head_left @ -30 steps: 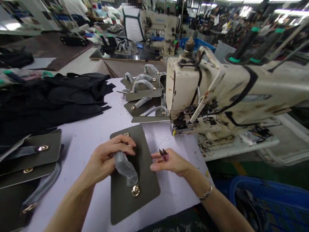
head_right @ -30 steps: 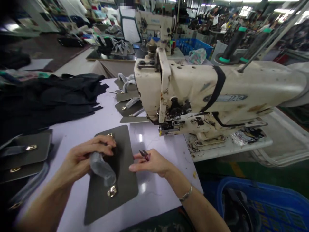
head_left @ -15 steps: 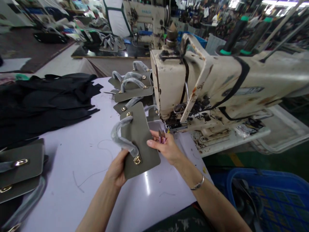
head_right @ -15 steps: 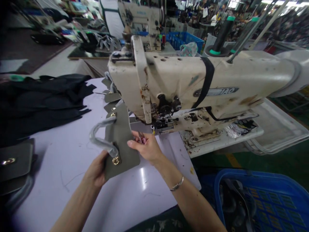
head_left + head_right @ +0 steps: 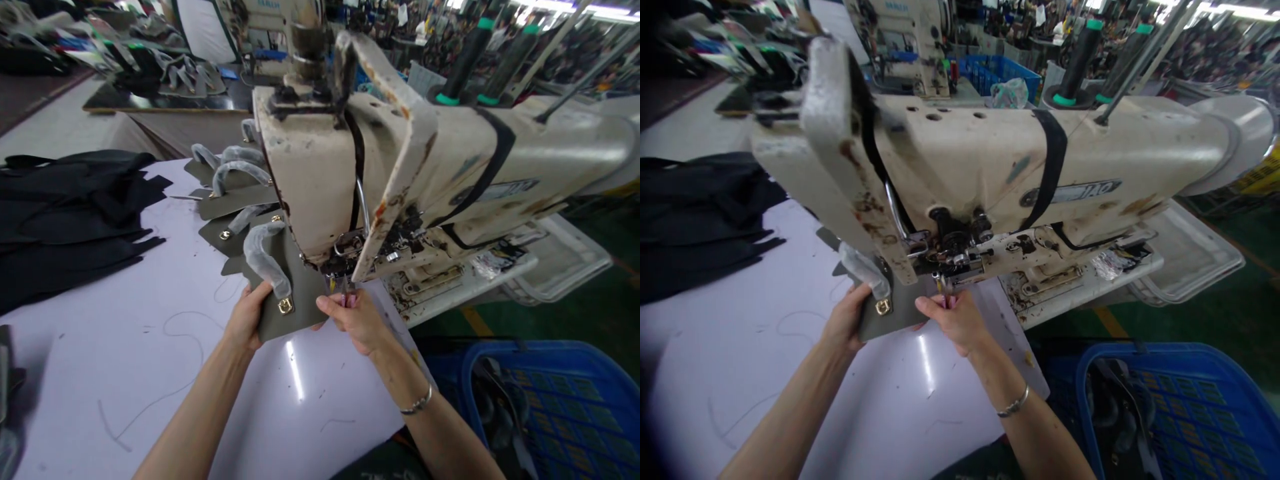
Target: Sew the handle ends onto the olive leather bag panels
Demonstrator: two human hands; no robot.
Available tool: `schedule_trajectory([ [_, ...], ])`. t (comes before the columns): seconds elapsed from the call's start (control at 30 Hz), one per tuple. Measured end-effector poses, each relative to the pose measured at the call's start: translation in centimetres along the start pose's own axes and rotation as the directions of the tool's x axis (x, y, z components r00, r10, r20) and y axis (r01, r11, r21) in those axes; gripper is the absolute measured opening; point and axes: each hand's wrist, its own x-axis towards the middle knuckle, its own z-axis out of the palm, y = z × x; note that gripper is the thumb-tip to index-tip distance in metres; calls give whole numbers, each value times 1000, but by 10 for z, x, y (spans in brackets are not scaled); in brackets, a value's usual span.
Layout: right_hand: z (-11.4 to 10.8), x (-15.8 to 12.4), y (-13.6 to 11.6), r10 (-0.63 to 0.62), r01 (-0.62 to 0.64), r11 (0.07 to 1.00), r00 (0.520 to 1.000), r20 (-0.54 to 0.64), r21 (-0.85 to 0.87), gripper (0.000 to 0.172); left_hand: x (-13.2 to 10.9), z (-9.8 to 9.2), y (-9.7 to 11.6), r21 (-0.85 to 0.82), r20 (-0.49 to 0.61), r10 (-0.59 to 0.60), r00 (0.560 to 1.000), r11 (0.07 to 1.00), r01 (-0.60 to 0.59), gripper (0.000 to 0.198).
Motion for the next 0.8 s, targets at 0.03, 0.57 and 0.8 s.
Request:
schedule_trajectory([
  [0.03, 1, 0, 0, -56, 54, 996, 998, -29, -73, 63, 2, 1, 2, -8, 20, -37, 999, 999, 37, 41],
  [0.57, -6, 9, 2, 44, -33, 996, 989, -141, 79, 46, 24, 19, 7, 15, -59, 204, 977, 979, -204, 53],
  [0.8, 14, 20, 6, -90, 116, 992, 919, -383, 44, 30, 41, 20, 11, -3, -11, 308, 951, 951, -308, 47],
])
